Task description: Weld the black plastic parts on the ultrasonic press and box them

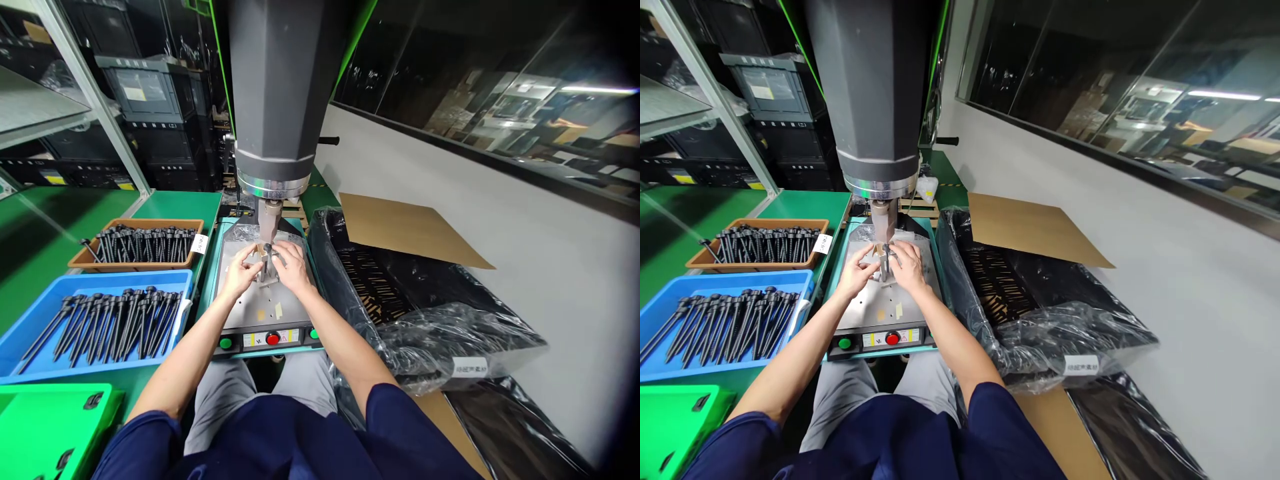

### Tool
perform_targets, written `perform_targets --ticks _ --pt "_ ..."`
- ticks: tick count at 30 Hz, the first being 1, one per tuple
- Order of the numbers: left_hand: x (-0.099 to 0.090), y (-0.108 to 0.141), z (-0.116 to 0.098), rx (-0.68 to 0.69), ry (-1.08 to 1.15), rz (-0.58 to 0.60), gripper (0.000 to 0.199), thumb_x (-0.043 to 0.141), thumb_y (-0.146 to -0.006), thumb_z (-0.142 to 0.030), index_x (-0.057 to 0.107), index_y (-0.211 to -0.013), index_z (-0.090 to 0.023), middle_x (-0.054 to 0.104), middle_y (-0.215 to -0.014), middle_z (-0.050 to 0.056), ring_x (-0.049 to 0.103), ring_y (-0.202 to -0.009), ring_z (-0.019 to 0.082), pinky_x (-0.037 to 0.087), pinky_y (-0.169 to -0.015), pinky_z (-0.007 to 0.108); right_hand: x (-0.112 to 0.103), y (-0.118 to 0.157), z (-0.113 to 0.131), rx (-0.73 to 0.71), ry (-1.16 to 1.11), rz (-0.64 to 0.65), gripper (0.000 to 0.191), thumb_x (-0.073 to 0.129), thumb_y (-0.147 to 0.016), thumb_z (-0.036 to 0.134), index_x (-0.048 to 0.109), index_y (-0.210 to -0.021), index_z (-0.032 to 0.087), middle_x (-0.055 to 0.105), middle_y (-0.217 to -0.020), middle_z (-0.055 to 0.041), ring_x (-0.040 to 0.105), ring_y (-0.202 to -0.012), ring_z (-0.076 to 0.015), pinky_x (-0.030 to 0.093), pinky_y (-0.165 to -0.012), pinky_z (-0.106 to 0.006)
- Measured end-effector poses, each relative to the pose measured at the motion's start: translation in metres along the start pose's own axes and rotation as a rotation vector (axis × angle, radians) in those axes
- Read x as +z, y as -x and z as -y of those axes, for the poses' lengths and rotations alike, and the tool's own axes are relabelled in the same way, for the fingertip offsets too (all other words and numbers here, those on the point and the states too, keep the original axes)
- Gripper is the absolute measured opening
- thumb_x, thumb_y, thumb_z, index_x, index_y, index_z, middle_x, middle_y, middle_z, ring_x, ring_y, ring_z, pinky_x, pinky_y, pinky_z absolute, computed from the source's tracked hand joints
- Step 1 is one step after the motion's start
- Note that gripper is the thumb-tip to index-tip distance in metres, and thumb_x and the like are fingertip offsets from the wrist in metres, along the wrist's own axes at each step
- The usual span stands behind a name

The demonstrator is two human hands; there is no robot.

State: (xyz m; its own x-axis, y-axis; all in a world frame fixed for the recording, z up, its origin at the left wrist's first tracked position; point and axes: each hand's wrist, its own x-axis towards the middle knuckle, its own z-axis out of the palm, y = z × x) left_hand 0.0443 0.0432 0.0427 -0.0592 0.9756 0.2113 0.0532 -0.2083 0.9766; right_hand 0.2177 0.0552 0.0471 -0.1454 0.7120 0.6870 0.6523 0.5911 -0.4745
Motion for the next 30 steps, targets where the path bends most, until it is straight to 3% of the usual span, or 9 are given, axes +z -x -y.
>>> perform_targets --ticks 3,7,10,14,18,21,26,30 --pt "0.000 -0.004 0.000 0.089 -0.074 -0.051 0.054 0.072 -0.076 -0.038 0.060 -0.127 -0.023 0.045 -0.145 0.013 0.062 -0.064 0.010 0.053 -0.050 0.025 0.009 -0.009 -0.006 -0.028 0.012 0.082 0.031 0.050 -0.092 0.026 0.065 -0.119 0.019 0.061 -0.129 -0.0089 0.047 -0.125 -0.0253 0.035 -0.111 -0.042" --pt "-0.002 -0.022 0.003 0.236 -0.191 -0.092 0.051 0.071 -0.078 -0.042 0.062 -0.123 -0.021 0.051 -0.139 0.014 0.064 -0.081 0.016 0.057 -0.074 0.033 0.018 -0.023 -0.015 -0.015 -0.014 0.195 0.030 0.051 -0.092 0.024 0.063 -0.118 0.018 0.064 -0.124 -0.0104 0.052 -0.120 -0.0243 0.038 -0.108 -0.040" --pt "-0.007 -0.042 0.009 0.063 -0.172 -0.136 0.052 0.069 -0.080 -0.045 0.061 -0.126 -0.021 0.061 -0.125 0.013 0.065 -0.085 0.018 0.054 -0.082 0.035 0.021 -0.030 -0.019 0.004 -0.044 0.254 0.027 0.053 -0.091 0.023 0.064 -0.114 0.017 0.065 -0.120 -0.0107 0.055 -0.116 -0.0239 0.041 -0.103 -0.038" --pt "-0.012 -0.072 0.018 -0.377 0.169 -0.078 0.059 0.057 -0.087 -0.056 0.050 -0.136 -0.025 0.069 -0.093 0.009 0.066 -0.072 0.016 0.053 -0.067 0.028 0.022 -0.030 -0.019 0.019 -0.074 0.268 0.025 0.053 -0.091 0.023 0.065 -0.113 0.018 0.065 -0.118 -0.0105 0.056 -0.115 -0.0236 0.041 -0.102 -0.038" --pt "-0.012 -0.098 0.022 -0.604 0.558 -0.027 0.063 0.043 -0.088 -0.066 0.049 -0.132 -0.022 0.067 -0.083 0.010 0.065 -0.062 0.019 0.052 -0.054 0.029 0.021 -0.027 -0.014 0.023 -0.098 0.261 0.028 0.051 -0.092 0.022 0.064 -0.117 0.020 0.064 -0.121 -0.0102 0.056 -0.115 -0.0236 0.042 -0.102 -0.039" --pt "-0.007 -0.108 0.028 -0.654 0.750 -0.059 0.072 0.031 -0.086 -0.073 0.042 -0.134 -0.020 0.066 -0.088 0.013 0.066 -0.063 0.023 0.053 -0.052 0.033 0.019 -0.025 -0.012 0.022 -0.111 0.265 0.030 0.049 -0.093 0.021 0.063 -0.119 0.022 0.065 -0.121 -0.0092 0.057 -0.115 -0.0228 0.042 -0.102 -0.038" --pt "0.016 -0.113 0.045 -0.697 0.910 -0.255 0.084 0.027 -0.085 -0.077 0.022 -0.142 -0.016 0.064 -0.096 0.016 0.067 -0.068 0.025 0.053 -0.056 0.036 0.018 -0.023 -0.011 0.024 -0.162 0.256 0.031 0.049 -0.093 0.021 0.063 -0.120 0.021 0.064 -0.122 -0.0096 0.057 -0.115 -0.0225 0.044 -0.100 -0.035" --pt "0.030 -0.133 0.041 -0.521 1.067 -0.300 0.084 0.029 -0.085 -0.076 0.017 -0.145 -0.018 0.063 -0.103 0.015 0.068 -0.079 0.024 0.054 -0.067 0.038 0.018 -0.022 -0.011 0.035 -0.173 0.259 0.030 0.049 -0.093 0.022 0.063 -0.120 0.019 0.064 -0.121 -0.0109 0.058 -0.114 -0.0238 0.045 -0.098 -0.036"
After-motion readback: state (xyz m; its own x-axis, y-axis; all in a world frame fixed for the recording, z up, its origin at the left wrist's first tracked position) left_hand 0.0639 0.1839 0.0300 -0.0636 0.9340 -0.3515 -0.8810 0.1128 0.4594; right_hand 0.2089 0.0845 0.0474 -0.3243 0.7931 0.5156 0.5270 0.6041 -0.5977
